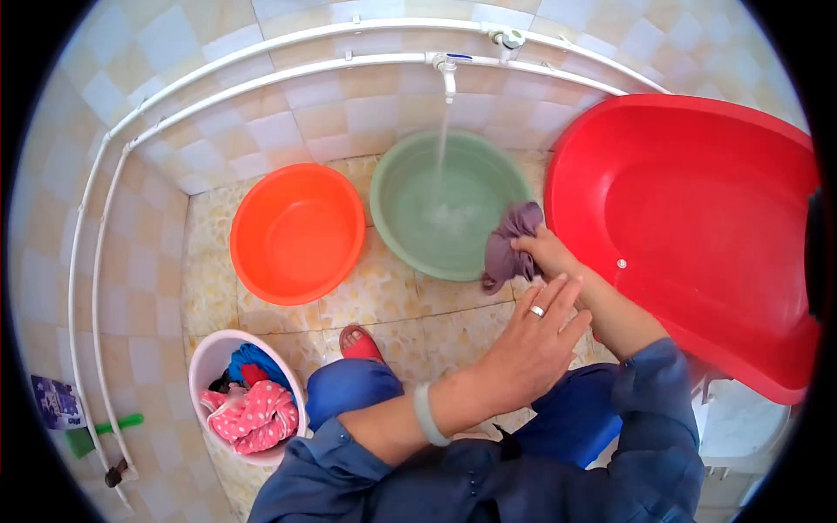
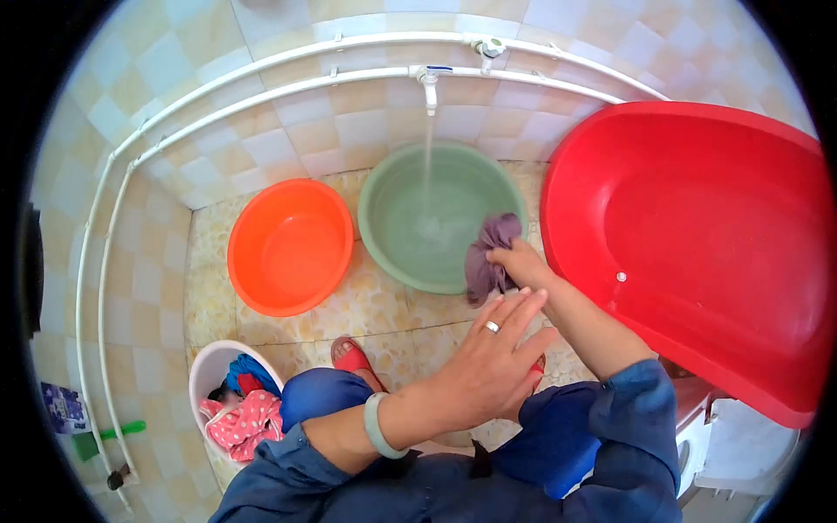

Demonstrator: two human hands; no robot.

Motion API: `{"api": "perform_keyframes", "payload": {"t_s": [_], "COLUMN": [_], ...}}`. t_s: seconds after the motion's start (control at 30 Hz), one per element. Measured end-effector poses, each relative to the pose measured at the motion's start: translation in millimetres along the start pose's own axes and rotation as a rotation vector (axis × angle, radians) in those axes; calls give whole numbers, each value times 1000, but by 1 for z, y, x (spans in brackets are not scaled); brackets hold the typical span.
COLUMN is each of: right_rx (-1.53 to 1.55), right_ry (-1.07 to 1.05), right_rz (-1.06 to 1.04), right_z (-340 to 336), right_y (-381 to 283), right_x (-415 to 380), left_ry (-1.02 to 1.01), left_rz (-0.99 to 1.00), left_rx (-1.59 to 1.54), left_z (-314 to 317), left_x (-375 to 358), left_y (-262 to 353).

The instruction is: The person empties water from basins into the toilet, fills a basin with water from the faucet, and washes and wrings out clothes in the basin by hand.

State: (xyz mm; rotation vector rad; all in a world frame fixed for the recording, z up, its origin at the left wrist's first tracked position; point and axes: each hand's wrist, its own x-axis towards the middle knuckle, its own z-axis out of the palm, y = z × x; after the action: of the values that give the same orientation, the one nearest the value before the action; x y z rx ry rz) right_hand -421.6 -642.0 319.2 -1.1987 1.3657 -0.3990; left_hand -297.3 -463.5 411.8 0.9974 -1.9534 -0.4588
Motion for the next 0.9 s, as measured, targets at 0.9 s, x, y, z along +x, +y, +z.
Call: {"api": "perform_keyframes", "payload": {"t_s": [0.9], "right_rx": [-1260], "right_ry": [-236], "right_rz": [-476], "right_z": [103], "right_y": [147], "right_x": [110], "left_ry": [-308], "left_rz": [-113], "left_rx": [11], "left_z": [0], "left_x": [12], "left_y": [-27]}}
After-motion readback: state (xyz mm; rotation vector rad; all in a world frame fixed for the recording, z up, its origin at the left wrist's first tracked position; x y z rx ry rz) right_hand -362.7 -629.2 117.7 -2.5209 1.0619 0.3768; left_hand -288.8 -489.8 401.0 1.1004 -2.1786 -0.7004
